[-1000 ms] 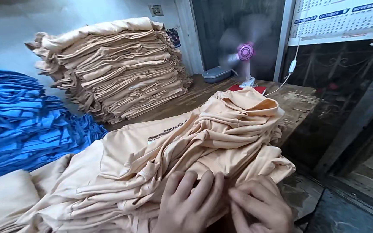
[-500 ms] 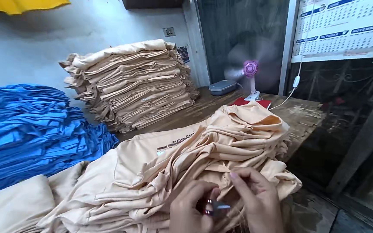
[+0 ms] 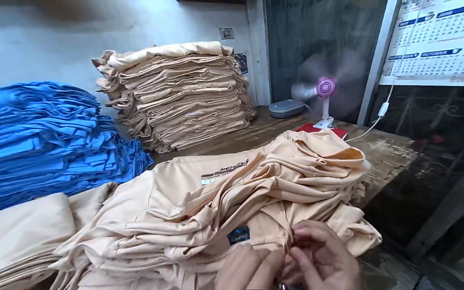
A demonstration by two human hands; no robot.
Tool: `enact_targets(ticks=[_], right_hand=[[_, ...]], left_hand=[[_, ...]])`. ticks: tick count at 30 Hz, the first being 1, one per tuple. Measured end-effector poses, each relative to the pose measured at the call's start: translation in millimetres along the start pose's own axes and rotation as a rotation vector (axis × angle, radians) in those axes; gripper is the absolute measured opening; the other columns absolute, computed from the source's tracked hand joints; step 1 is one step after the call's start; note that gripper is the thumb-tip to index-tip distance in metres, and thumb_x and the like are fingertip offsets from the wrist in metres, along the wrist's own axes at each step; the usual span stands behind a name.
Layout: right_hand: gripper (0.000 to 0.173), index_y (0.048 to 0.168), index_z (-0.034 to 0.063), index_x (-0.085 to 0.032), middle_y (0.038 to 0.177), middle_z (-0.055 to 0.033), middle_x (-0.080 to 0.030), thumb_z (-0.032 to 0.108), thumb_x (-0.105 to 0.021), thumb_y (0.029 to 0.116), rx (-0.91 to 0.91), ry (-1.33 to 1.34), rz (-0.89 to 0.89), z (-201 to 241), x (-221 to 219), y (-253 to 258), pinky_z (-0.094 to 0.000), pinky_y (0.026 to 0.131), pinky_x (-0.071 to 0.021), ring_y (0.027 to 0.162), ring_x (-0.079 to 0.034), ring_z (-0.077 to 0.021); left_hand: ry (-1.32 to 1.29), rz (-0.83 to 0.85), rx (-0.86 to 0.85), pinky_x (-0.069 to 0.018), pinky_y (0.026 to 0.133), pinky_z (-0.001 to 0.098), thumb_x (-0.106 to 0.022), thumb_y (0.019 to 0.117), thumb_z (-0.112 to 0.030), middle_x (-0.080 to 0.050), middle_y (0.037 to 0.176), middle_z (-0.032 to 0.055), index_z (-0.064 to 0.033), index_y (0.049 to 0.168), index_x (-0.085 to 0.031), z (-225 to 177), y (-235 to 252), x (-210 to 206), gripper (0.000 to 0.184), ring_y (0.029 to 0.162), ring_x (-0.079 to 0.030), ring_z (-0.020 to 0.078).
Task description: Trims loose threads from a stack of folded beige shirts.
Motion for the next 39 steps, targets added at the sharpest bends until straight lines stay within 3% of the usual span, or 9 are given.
enact_targets(ticks=[3,10,18,24,27,29,32,36,39], right_hand=[[0.036,0.122,0.0087,-0.072,0.118,-0.0089,-0.064,0.028,-0.077,0.0923,0.177,-0.324,-0.002,6,-11,-1,-0.0200,0.085,-0.0587,0.102,-0.065,-0.0071],[0.009,0.097,0.0220,-0.076,0.096,0.0097,-0.064,0.030,-0.075,0.0950,0.292,-0.540,-0.299,19,-1,-14,-0.0171,0.084,-0.0508,0.094,-0.061,-0.0007],[0.009,0.095,0.0213,-0.077,0.095,0.0085,-0.064,0.030,-0.076,0.0936,0.277,-0.493,-0.283,22,-5,-17,-0.0165,0.084,-0.0508,0.094,-0.061,-0.0014],[0.024,0.096,0.0157,-0.074,0.102,-0.0020,-0.069,0.036,-0.081,0.0860,0.155,-0.656,-0.101,19,2,-19,-0.0290,0.090,-0.0521,0.101,-0.062,-0.0125],[0.037,0.116,0.0116,-0.073,0.116,-0.0150,-0.070,0.027,-0.078,0.0819,0.149,-0.860,-0.031,16,-19,-9,-0.0414,0.087,-0.0587,0.104,-0.069,-0.0259],[0.015,0.099,0.0148,-0.080,0.099,-0.0077,-0.072,0.011,-0.072,0.0875,0.179,-0.811,0.008,17,-20,-3,-0.0283,0.079,-0.0597,0.092,-0.070,-0.0159],[0.012,0.088,0.0135,-0.081,0.089,-0.0033,-0.072,0.005,-0.073,0.0898,0.041,-0.689,0.187,38,-6,-1,-0.0243,0.079,-0.0584,0.089,-0.069,-0.0122],[0.012,0.097,0.0096,-0.080,0.100,-0.0102,-0.073,0.016,-0.069,0.0958,-0.252,-0.837,0.552,60,9,-9,-0.0440,0.081,-0.0600,0.093,-0.072,-0.0266],[0.027,0.097,0.0109,-0.080,0.098,-0.0085,-0.075,0.037,-0.076,0.0935,-0.228,-0.864,0.344,71,11,-5,-0.0420,0.074,-0.0603,0.084,-0.072,-0.0225]], left_hand=[[-0.034,0.080,0.020,-0.0558,0.074,0.0244,-0.074,0.0922,-0.014,-0.072,0.086,0.0051,-0.0085,0.095,-0.076,-8,-2,4,0.006,0.080,-0.068,0.0127],[-0.099,0.151,0.228,-0.0552,0.084,0.0300,-0.085,0.0831,-0.035,-0.070,0.101,0.0014,-0.0156,0.113,-0.077,27,19,16,0.036,0.096,-0.065,0.0114],[-0.050,0.116,0.088,-0.0507,0.075,0.0311,-0.076,0.0905,-0.032,-0.072,0.093,-0.0076,-0.0261,0.100,-0.080,18,18,-9,0.011,0.087,-0.064,0.0089],[-0.216,0.531,0.356,-0.0573,0.069,0.0271,-0.070,0.0864,-0.064,-0.071,0.092,-0.0045,-0.0187,0.114,-0.076,44,42,-16,0.053,0.078,-0.065,0.0043],[-0.252,0.614,0.336,-0.0577,0.077,0.0340,-0.073,0.0924,-0.027,-0.071,0.100,-0.0002,-0.0167,0.124,-0.072,59,75,-32,0.034,0.084,-0.066,0.0097],[-0.024,0.428,0.286,-0.0588,0.081,0.0437,-0.073,0.0871,-0.008,-0.072,0.108,0.0044,-0.0177,0.125,-0.073,68,99,-33,0.039,0.092,-0.069,0.0181],[0.191,0.205,0.262,-0.0588,0.069,0.0529,-0.081,0.0848,-0.009,-0.071,0.099,0.0098,-0.0108,0.115,-0.066,91,117,-42,0.033,0.084,-0.070,0.0280],[0.198,0.337,0.321,-0.0586,0.073,0.0555,-0.079,0.0845,-0.010,-0.071,0.098,0.0108,-0.0064,0.116,-0.062,110,103,-68,0.035,0.087,-0.072,0.0303],[0.105,0.276,0.258,-0.0599,0.075,0.0497,-0.079,0.0815,-0.006,-0.070,0.098,0.0093,-0.0052,0.116,-0.062,106,97,-64,0.038,0.087,-0.071,0.0247]])
Point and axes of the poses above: each hand's wrist, its own y-axis towards the middle knuckle, its own x-axis out of the back of the hand, z = x × y, the point moved 5 cm from there along y, towards the middle knuckle
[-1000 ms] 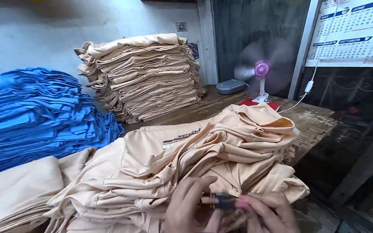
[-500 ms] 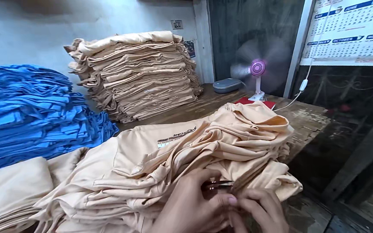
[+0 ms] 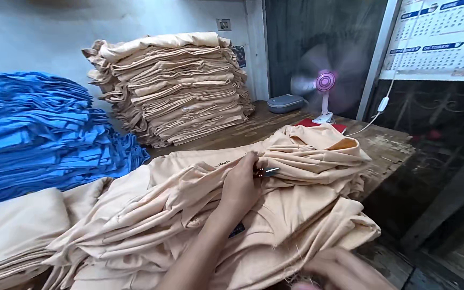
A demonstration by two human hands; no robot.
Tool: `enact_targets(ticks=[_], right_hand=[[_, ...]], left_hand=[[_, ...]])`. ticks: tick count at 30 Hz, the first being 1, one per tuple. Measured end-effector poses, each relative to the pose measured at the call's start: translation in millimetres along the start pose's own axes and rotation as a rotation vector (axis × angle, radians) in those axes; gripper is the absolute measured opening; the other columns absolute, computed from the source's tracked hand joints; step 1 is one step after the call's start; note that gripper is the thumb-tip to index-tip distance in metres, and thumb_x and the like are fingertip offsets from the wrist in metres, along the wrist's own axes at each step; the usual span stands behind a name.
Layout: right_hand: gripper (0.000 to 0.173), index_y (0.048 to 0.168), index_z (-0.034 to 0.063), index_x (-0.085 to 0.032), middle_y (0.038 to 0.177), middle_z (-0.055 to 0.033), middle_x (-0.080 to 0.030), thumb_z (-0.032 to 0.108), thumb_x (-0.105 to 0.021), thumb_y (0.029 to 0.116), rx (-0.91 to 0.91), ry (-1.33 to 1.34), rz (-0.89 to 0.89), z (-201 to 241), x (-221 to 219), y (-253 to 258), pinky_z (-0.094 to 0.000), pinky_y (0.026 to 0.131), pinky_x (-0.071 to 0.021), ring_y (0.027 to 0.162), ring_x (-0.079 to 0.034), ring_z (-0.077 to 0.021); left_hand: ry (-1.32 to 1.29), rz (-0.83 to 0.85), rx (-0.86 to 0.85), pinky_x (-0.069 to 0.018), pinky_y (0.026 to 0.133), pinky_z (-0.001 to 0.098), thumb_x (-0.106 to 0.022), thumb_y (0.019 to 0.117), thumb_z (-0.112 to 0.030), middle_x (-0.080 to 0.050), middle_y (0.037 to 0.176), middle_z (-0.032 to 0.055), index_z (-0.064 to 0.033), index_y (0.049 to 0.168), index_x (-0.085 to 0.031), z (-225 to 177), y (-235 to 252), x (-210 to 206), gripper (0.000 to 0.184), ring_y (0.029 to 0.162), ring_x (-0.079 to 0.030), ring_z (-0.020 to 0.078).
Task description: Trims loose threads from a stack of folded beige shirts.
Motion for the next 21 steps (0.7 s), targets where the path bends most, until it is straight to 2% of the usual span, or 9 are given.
enact_targets(ticks=[1,3,6,8,10,12,13,18,21], right_hand=[[0.030,0.094,0.0111,-0.080,0.094,-0.0077,-0.073,0.041,-0.078,0.0912,-0.016,0.026,-0.133,2,1,2,-0.0369,0.069,-0.0603,0.079,-0.070,-0.0188],[0.030,0.089,0.0127,-0.079,0.095,-0.0060,-0.071,0.043,-0.080,0.0893,-0.038,0.074,-0.299,0,-10,10,-0.0327,0.071,-0.0590,0.083,-0.068,-0.0155],[0.033,0.083,0.0158,-0.080,0.098,-0.0029,-0.070,0.049,-0.078,0.0875,-0.142,0.209,-0.379,-10,-46,19,-0.0409,0.081,-0.0552,0.091,-0.065,-0.0168],[0.026,0.080,0.0166,-0.081,0.098,-0.0031,-0.069,0.042,-0.079,0.0866,-0.174,0.260,-0.444,-11,-60,19,-0.0466,0.087,-0.0486,0.096,-0.062,-0.0192],[0.011,0.083,0.0160,-0.081,0.098,-0.0012,-0.067,0.027,-0.082,0.0855,-0.164,0.377,-0.509,-12,-64,12,-0.0389,0.090,-0.0477,0.097,-0.061,-0.0137],[0.004,0.085,0.0111,-0.082,0.097,-0.0030,-0.066,0.014,-0.083,0.0843,-0.134,0.490,-0.581,-16,-61,4,-0.0203,0.079,-0.0574,0.090,-0.064,-0.0056],[0.003,0.087,0.0082,-0.081,0.097,-0.0046,-0.065,0.009,-0.082,0.0845,-0.118,0.539,-0.599,-19,-59,1,-0.0164,0.075,-0.0580,0.088,-0.064,-0.0041],[0.003,0.088,0.0100,-0.081,0.100,-0.0015,-0.063,0.012,-0.082,0.0864,-0.045,0.567,-0.602,-20,-53,-7,-0.0120,0.077,-0.0530,0.091,-0.061,0.0004],[0.002,0.091,0.0154,-0.081,0.098,-0.0002,-0.063,0.016,-0.081,0.0883,0.054,0.458,-0.590,-16,-53,-5,-0.0144,0.081,-0.0494,0.093,-0.058,-0.0009]], left_hand=[[-0.039,-0.032,-0.022,-0.0601,0.077,0.0461,-0.078,0.0826,-0.008,-0.069,0.097,0.0069,-0.0065,0.113,-0.061,1,-5,2,0.035,0.088,-0.069,0.0212],[-0.089,-0.093,-0.050,-0.0593,0.082,0.0415,-0.077,0.0856,-0.017,-0.066,0.100,0.0039,-0.0087,0.114,-0.063,-3,-20,7,0.033,0.093,-0.067,0.0172],[-0.064,-0.180,-0.104,-0.0589,0.087,0.0420,-0.075,0.0876,-0.031,-0.067,0.112,0.0039,-0.0122,0.128,-0.066,-20,-54,18,0.046,0.101,-0.066,0.0176],[-0.073,-0.204,-0.161,-0.0594,0.088,0.0417,-0.073,0.0910,-0.031,-0.070,0.114,0.0025,-0.0176,0.130,-0.070,-28,-74,27,0.042,0.103,-0.068,0.0166],[-0.060,-0.234,-0.265,-0.0552,0.082,0.0372,-0.068,0.0960,-0.027,-0.073,0.104,-0.0022,-0.0235,0.117,-0.076,-31,-90,37,0.023,0.094,-0.067,0.0138],[0.016,-0.250,-0.359,-0.0493,0.076,0.0362,-0.064,0.0996,-0.024,-0.072,0.096,-0.0042,-0.0260,0.110,-0.075,-35,-104,48,0.016,0.086,-0.064,0.0140],[0.069,-0.253,-0.392,-0.0465,0.075,0.0366,-0.062,0.1002,-0.023,-0.071,0.095,-0.0035,-0.0259,0.110,-0.074,-38,-110,54,0.016,0.084,-0.062,0.0152],[0.305,-0.235,-0.539,-0.0387,0.087,0.0368,-0.060,0.1019,-0.019,-0.067,0.103,0.0004,-0.0211,0.122,-0.069,-67,-133,55,0.023,0.089,-0.055,0.0191],[0.406,-0.284,-0.612,-0.0366,0.085,0.0369,-0.059,0.1024,-0.019,-0.067,0.104,0.0020,-0.0167,0.121,-0.070,-70,-131,43,0.022,0.088,-0.053,0.0199]])
Point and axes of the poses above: each hand's wrist, its own y-axis towards the middle knuckle, its own x-axis out of the back of the hand, z = x × y, the point moved 5 cm from there along y, towards the middle knuckle
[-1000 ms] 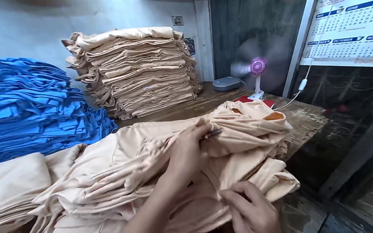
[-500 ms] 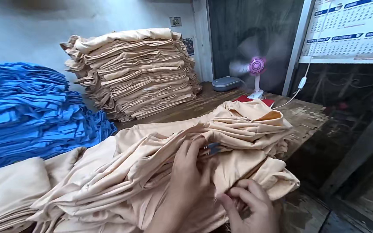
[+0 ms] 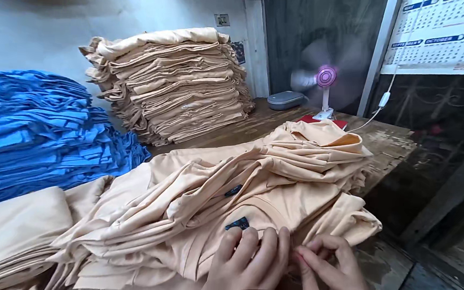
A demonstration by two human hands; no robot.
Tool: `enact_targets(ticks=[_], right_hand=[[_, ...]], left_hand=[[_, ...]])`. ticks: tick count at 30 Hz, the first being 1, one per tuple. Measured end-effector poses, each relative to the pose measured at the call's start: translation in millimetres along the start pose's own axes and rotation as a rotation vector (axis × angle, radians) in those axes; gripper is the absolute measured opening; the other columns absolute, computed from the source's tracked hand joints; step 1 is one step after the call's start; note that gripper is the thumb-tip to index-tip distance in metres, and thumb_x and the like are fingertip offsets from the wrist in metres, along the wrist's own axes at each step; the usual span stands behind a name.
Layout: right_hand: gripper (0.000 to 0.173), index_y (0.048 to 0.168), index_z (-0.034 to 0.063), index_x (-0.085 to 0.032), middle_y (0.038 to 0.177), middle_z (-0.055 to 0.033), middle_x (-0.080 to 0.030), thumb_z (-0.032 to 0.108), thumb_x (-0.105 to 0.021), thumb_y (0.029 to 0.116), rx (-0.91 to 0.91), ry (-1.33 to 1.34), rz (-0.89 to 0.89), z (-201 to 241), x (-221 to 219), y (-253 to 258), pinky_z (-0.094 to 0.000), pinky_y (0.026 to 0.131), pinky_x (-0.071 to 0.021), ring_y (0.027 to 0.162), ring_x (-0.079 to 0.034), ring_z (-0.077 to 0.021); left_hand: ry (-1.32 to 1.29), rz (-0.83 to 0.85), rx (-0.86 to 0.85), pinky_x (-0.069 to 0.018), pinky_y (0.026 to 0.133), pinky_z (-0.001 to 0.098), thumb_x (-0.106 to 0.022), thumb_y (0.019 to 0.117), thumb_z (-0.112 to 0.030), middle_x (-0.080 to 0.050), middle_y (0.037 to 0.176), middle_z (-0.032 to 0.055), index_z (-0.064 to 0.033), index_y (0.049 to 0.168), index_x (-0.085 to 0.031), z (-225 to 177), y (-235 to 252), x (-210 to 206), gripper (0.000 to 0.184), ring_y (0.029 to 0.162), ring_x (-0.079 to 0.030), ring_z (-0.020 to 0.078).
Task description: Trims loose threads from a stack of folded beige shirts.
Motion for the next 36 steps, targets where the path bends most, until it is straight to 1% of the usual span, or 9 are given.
enact_targets(ticks=[5,10,13,15,18,21,25,31,36], right_hand=[[0.014,0.080,0.0274,-0.081,0.101,0.0008,-0.073,0.039,-0.077,0.0876,0.148,-0.356,0.252,11,3,10,-0.0443,0.097,-0.0412,0.103,-0.062,-0.0163],[0.037,0.095,0.0095,-0.068,0.099,-0.0081,-0.068,0.042,-0.082,0.0836,0.147,-0.376,0.072,25,-9,29,-0.0340,0.082,-0.0564,0.094,-0.066,-0.0179],[0.016,0.084,0.0115,-0.072,0.081,-0.0014,-0.066,0.026,-0.067,0.0870,0.138,-0.505,0.053,8,-41,38,-0.0279,0.056,-0.0546,0.070,-0.065,-0.0121],[0.014,0.084,0.0085,-0.073,0.081,0.0014,-0.069,0.016,-0.066,0.0928,0.030,-0.248,0.021,-2,-39,43,-0.0208,0.057,-0.0562,0.068,-0.065,-0.0047],[0.009,0.096,-0.0044,-0.071,0.089,-0.0091,-0.073,-0.002,-0.063,0.0970,-0.339,0.441,0.021,-18,-28,47,-0.0292,0.070,-0.0640,0.077,-0.072,-0.0136],[0.012,0.099,-0.0065,-0.072,0.090,-0.0124,-0.075,-0.003,-0.061,0.0983,-0.509,0.625,0.101,-24,-23,42,-0.0345,0.071,-0.0658,0.076,-0.074,-0.0171],[0.009,0.098,-0.0049,-0.071,0.098,-0.0096,-0.075,-0.006,-0.063,0.0958,-0.392,0.574,0.179,-20,-19,39,-0.0319,0.074,-0.0672,0.079,-0.076,-0.0151],[0.026,0.109,0.0042,-0.071,0.116,-0.0075,-0.069,-0.004,-0.077,0.0858,-0.116,0.491,0.268,-29,-16,30,-0.0308,0.080,-0.0663,0.097,-0.073,-0.0149],[0.034,0.119,0.0091,-0.076,0.114,-0.0088,-0.062,0.019,-0.083,0.0880,0.188,0.154,0.185,-18,-28,28,-0.0173,0.079,-0.0593,0.093,-0.065,-0.0048]], left_hand=[[-0.152,-0.025,0.236,-0.0433,0.081,0.0382,-0.060,0.1003,-0.022,-0.070,0.100,-0.0003,-0.0236,0.117,-0.071,16,0,-7,0.020,0.087,-0.060,0.0184],[-0.515,0.044,0.675,-0.0522,0.060,0.0182,-0.071,0.0859,-0.023,-0.065,0.090,-0.0046,-0.0141,0.116,-0.073,44,-3,-21,0.031,0.073,-0.059,0.0011],[-0.619,0.076,0.728,-0.0515,0.058,0.0147,-0.067,0.0947,-0.033,-0.072,0.090,-0.0107,-0.0197,0.104,-0.078,40,-5,-32,0.020,0.069,-0.061,-0.0044],[-0.659,0.108,0.692,-0.0584,0.069,0.0181,-0.066,0.0982,-0.031,-0.075,0.098,-0.0075,-0.0176,0.107,-0.079,33,-5,-32,0.021,0.080,-0.067,-0.0020],[-0.704,0.152,0.710,-0.0606,0.074,0.0208,-0.075,0.0931,-0.024,-0.076,0.103,-0.0007,-0.0107,0.111,-0.078,20,-9,-30,0.023,0.085,-0.070,0.0019],[-0.664,0.179,0.725,-0.0587,0.063,0.0241,-0.081,0.0873,-0.027,-0.074,0.099,0.0037,-0.0045,0.121,-0.073,10,-6,-30,0.042,0.073,-0.067,0.0059],[-0.568,0.051,0.630,-0.0562,0.061,0.0211,-0.072,0.0879,-0.021,-0.070,0.087,0.0011,-0.0105,0.106,-0.079,4,2,-34,0.022,0.071,-0.065,0.0054],[-0.611,-0.057,0.597,-0.0595,0.079,0.0203,-0.075,0.0916,-0.012,-0.077,0.087,0.0025,-0.0060,0.094,-0.077,-7,-11,-10,0.006,0.082,-0.072,0.0057],[-0.681,0.000,0.528,-0.0600,0.083,0.0277,-0.072,0.0943,-0.009,-0.077,0.089,0.0093,-0.0022,0.094,-0.076,-21,-7,6,0.008,0.085,-0.074,0.0148]])
Point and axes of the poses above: each hand's wrist, its own y-axis towards the middle knuckle, its own x-axis out of the back of the hand, z = x × y, the point moved 5 cm from there along y, towards the middle knuckle
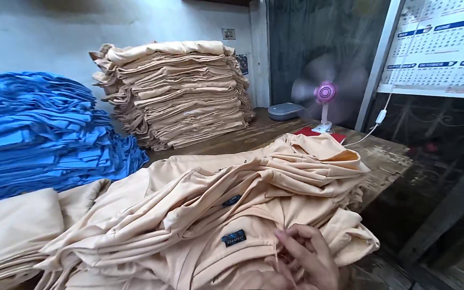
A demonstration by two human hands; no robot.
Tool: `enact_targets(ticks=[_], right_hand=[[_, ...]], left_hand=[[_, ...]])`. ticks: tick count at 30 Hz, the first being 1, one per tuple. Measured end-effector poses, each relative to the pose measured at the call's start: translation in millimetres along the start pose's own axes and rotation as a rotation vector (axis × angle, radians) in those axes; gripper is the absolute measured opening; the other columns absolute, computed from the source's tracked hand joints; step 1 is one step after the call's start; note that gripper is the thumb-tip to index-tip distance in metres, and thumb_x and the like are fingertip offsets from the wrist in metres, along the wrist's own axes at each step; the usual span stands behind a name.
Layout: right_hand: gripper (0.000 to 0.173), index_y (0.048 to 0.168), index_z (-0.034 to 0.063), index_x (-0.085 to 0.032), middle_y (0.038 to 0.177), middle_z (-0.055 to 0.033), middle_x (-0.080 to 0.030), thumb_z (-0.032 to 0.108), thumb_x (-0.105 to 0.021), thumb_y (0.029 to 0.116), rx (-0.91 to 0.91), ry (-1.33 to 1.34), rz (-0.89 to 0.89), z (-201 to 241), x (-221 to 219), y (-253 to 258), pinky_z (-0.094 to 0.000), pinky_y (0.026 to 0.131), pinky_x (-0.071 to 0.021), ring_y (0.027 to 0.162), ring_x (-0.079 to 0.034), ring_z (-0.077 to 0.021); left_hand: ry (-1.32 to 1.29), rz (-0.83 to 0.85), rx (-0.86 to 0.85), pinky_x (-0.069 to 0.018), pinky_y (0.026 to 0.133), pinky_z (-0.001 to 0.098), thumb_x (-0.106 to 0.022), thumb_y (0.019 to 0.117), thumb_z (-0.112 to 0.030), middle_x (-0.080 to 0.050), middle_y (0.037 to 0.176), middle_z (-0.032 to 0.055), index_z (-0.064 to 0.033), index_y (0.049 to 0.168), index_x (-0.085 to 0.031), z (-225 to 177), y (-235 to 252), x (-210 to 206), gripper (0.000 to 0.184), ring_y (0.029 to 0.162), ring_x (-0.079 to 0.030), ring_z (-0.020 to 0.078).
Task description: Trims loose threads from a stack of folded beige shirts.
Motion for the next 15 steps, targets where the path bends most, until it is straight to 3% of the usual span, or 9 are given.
enact_targets(ticks=[2,5,8,11,15], right_hand=[[0.014,0.105,0.0128,-0.080,0.104,-0.0043,-0.065,0.016,-0.078,0.0918,0.069,-0.120,-0.121,6,0,-2,-0.0148,0.081,-0.0579,0.091,-0.065,-0.0029],[0.006,0.100,0.0190,-0.077,0.101,0.0048,-0.064,0.019,-0.073,0.0953,0.094,-0.194,-0.219,12,12,-8,-0.0147,0.084,-0.0535,0.094,-0.062,-0.0011],[0.005,0.097,0.0175,-0.076,0.104,0.0072,-0.062,0.021,-0.073,0.0964,0.014,-0.059,-0.244,15,20,-10,-0.0117,0.085,-0.0555,0.098,-0.063,0.0021],[0.005,0.099,0.0188,-0.077,0.105,0.0076,-0.063,0.022,-0.075,0.0953,-0.040,0.016,-0.271,12,19,-12,-0.0122,0.083,-0.0560,0.097,-0.064,0.0014],[0.006,0.099,0.0199,-0.078,0.103,0.0071,-0.063,0.021,-0.076,0.0939,-0.038,0.031,-0.254,11,17,-13,-0.0121,0.082,-0.0554,0.096,-0.063,0.0005]], left_hand=[[0.006,0.049,0.030,-0.0603,0.081,0.0252,-0.074,0.0938,-0.011,-0.077,0.089,0.0071,-0.0038,0.095,-0.076,1,4,3,0.008,0.085,-0.074,0.0118],[0.005,0.054,0.134,-0.0591,0.073,0.0237,-0.079,0.0893,-0.014,-0.074,0.091,0.0075,-0.0032,0.101,-0.076,15,14,15,0.016,0.080,-0.070,0.0100],[0.069,0.017,0.147,-0.0561,0.082,0.0281,-0.086,0.0836,-0.030,-0.071,0.101,0.0042,-0.0142,0.115,-0.077,37,19,29,0.036,0.095,-0.065,0.0112],[0.090,-0.041,0.070,-0.0513,0.085,0.0309,-0.084,0.0835,-0.030,-0.071,0.098,-0.0046,-0.0257,0.109,-0.080,45,23,21,0.026,0.096,-0.063,0.0097],[0.046,-0.054,-0.002,-0.0511,0.080,0.0285,-0.079,0.0867,-0.027,-0.072,0.097,-0.0086,-0.0272,0.106,-0.080,46,28,-5,0.019,0.091,-0.063,0.0070]])
Point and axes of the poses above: each hand's wrist, its own y-axis towards the middle knuckle, its own x-axis out of the back of the hand, z = x × y, the point moved 5 cm from there along y, towards the middle knuckle
